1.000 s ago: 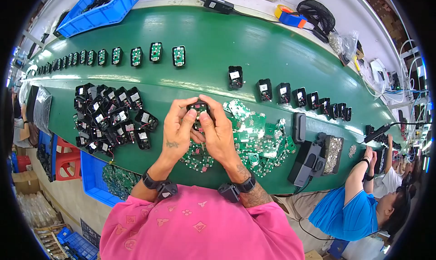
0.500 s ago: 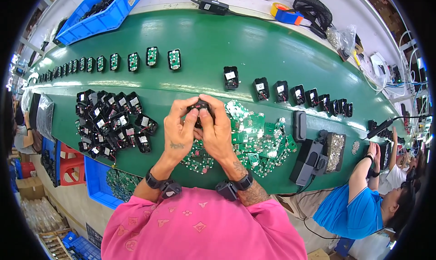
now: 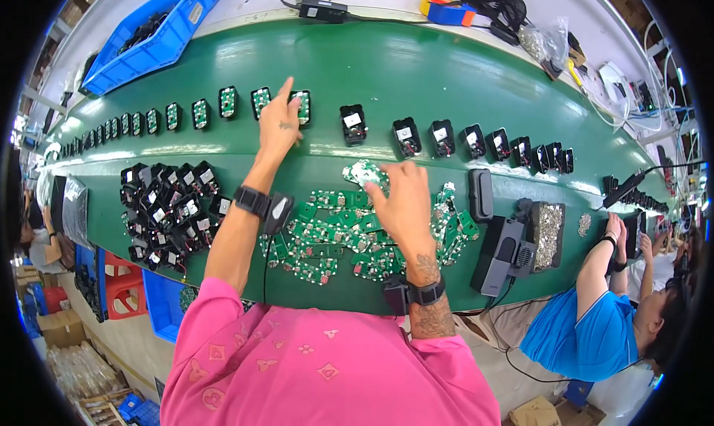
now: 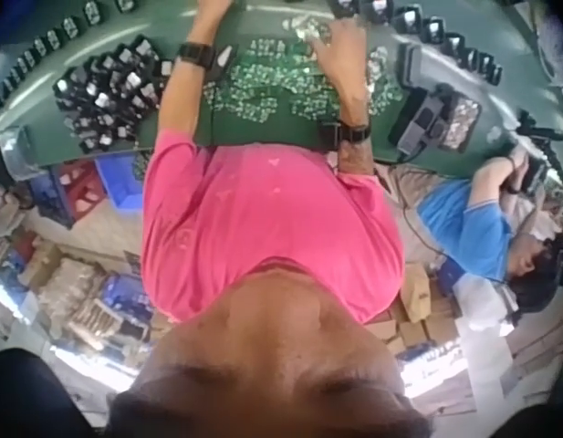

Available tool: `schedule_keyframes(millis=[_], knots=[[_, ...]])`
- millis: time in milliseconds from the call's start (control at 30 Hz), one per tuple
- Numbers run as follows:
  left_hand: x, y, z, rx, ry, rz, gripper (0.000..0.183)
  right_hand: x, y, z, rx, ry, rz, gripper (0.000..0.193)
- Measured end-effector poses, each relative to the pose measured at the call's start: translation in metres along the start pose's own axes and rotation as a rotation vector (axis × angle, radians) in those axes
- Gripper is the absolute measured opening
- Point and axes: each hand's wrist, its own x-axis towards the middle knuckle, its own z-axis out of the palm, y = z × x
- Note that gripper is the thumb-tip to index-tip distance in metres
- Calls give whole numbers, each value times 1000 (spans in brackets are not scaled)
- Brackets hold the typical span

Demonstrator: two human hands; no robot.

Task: The person picks up a circuit board and a black plastic housing, fits the board into the housing by hand, and presses them together. After assembling the unit, the person places it into a row on the green workbench and repeats the process.

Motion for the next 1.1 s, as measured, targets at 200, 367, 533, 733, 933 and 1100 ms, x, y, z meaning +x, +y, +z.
schedule_keyframes(millis=[200,367,533,733,933,1100], knots=[[-41,49,26,429,-120,441,70,5,-8,15,-76,-11,46,30],[-25,25,52,259,-232,424,65,7,-11,20,-10,33,-49,25],[-57,21,28,-423,-276,201,37,8,-17,1,756,148,268,23],[-125,16,-14,-236,-277,138,29,5,-35,-19,1222,-205,251,34],[-159,21,-27,-96,-115,376,22,1,-73,-4,1260,-209,298,18],[-160,26,-35,-147,-59,423,25,-6,-74,1,1022,-329,258,23]])
